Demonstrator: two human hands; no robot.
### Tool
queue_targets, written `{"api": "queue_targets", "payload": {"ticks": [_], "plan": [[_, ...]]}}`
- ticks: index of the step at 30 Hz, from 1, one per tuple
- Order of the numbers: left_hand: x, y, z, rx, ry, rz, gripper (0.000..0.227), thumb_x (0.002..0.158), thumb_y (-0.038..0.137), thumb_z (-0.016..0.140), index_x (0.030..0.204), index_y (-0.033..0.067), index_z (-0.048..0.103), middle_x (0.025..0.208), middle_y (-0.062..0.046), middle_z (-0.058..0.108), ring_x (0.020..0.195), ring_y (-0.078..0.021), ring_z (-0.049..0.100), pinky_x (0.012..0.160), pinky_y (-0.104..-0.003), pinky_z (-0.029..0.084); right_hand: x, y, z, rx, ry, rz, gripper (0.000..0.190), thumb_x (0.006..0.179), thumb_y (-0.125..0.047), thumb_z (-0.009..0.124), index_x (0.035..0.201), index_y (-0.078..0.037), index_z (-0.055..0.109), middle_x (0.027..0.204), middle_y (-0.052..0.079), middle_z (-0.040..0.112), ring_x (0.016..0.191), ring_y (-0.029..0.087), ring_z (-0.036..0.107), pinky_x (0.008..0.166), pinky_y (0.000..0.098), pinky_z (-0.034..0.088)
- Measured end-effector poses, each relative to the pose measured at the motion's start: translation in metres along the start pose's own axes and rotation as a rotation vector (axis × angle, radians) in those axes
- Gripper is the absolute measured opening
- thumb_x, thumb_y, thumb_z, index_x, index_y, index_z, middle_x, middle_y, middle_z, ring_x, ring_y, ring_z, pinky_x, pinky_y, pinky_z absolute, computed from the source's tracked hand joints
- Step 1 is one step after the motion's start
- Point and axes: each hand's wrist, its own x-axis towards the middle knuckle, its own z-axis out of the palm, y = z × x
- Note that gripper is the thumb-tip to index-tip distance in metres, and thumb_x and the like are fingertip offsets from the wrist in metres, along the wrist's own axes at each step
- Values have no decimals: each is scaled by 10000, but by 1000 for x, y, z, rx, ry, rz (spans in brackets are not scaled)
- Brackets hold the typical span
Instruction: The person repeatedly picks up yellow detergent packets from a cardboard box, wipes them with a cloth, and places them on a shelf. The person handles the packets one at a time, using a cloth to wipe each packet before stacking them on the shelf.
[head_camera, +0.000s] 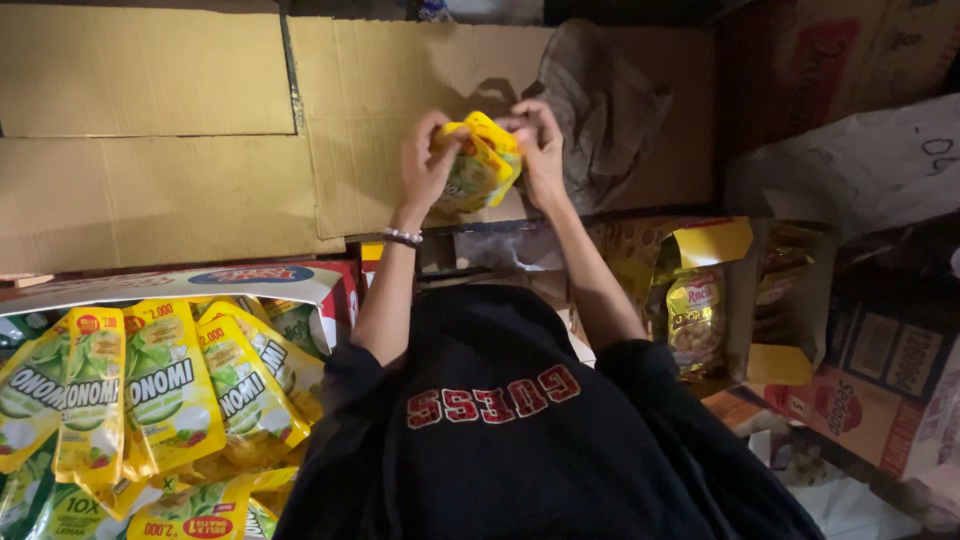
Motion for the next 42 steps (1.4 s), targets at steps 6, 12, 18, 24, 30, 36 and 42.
{"api": "queue_targets", "payload": {"ticks": [6, 12, 18, 24, 30, 36, 42], "plan": [[4, -29, 14, -275, 412, -59, 296, 1008, 304, 753, 985, 64, 580, 882, 36, 550, 829, -64, 491, 737, -251, 429, -10, 59, -4, -151, -155, 198, 738, 925, -413, 781, 1458, -17, 460, 1357, 115, 628, 1246, 220, 598, 1064, 373, 508], [27, -33, 21, -478, 585, -111, 283, 934, 239, 772, 989, 62, 557, 961, 8, 625, 882, -95, 579, 792, -285, 512, -15, 42, 30, -371, -76, 335, 697, 918, -358, 761, 1414, 30, 462, 1254, 149, 682, 1119, 248, 665, 984, 391, 542], [34, -18, -34, -308, -12, -380, 578, 888, 424, 822, 1253, 14, 639, 1200, -116, 734, 1077, -165, 689, 970, -334, 545, -5, 9, 46, -221, -95, 382, 534, 977, -321, 716, 1350, 35, 576, 1184, 122, 738, 1048, 195, 710, 914, 336, 581], [13, -20, -40, -211, -251, -503, 822, 783, 597, 816, 1354, 51, 589, 1298, -83, 690, 1203, -183, 645, 1049, -352, 489, -3, 1, 56, -250, -98, 368, 477, 1011, -327, 688, 1316, 26, 591, 1057, 117, 719, 887, 163, 692, 763, 292, 565], [2, -33, -44, -145, -166, -591, 711, 808, 573, 781, 1305, 78, 666, 1273, -61, 721, 1174, -164, 668, 1025, -346, 499, 0, 4, 66, -283, 55, 338, 467, 1011, -342, 624, 1294, 15, 525, 881, 129, 667, 580, 143, 627, 485, 286, 540], [-17, -47, -41, -346, -43, -487, 486, 823, 223, 863, 1230, 26, 685, 1153, -83, 765, 1035, -177, 732, 936, -345, 580, 7, 11, 41, -1062, 4, -56, 371, 1102, -269, 651, 1397, -54, 586, 1288, 259, 680, 1157, 363, 661, 989, 468, 534], [-16, -46, -41, -403, -22, -483, 444, 826, 183, 866, 1198, 35, 674, 1130, -81, 767, 1011, -162, 740, 914, -325, 592, 20, 3, -8, -1503, 292, -149, 584, 888, -267, 763, 1378, -12, 572, 1310, 341, 565, 1181, 495, 532, 976, 528, 467]]}}
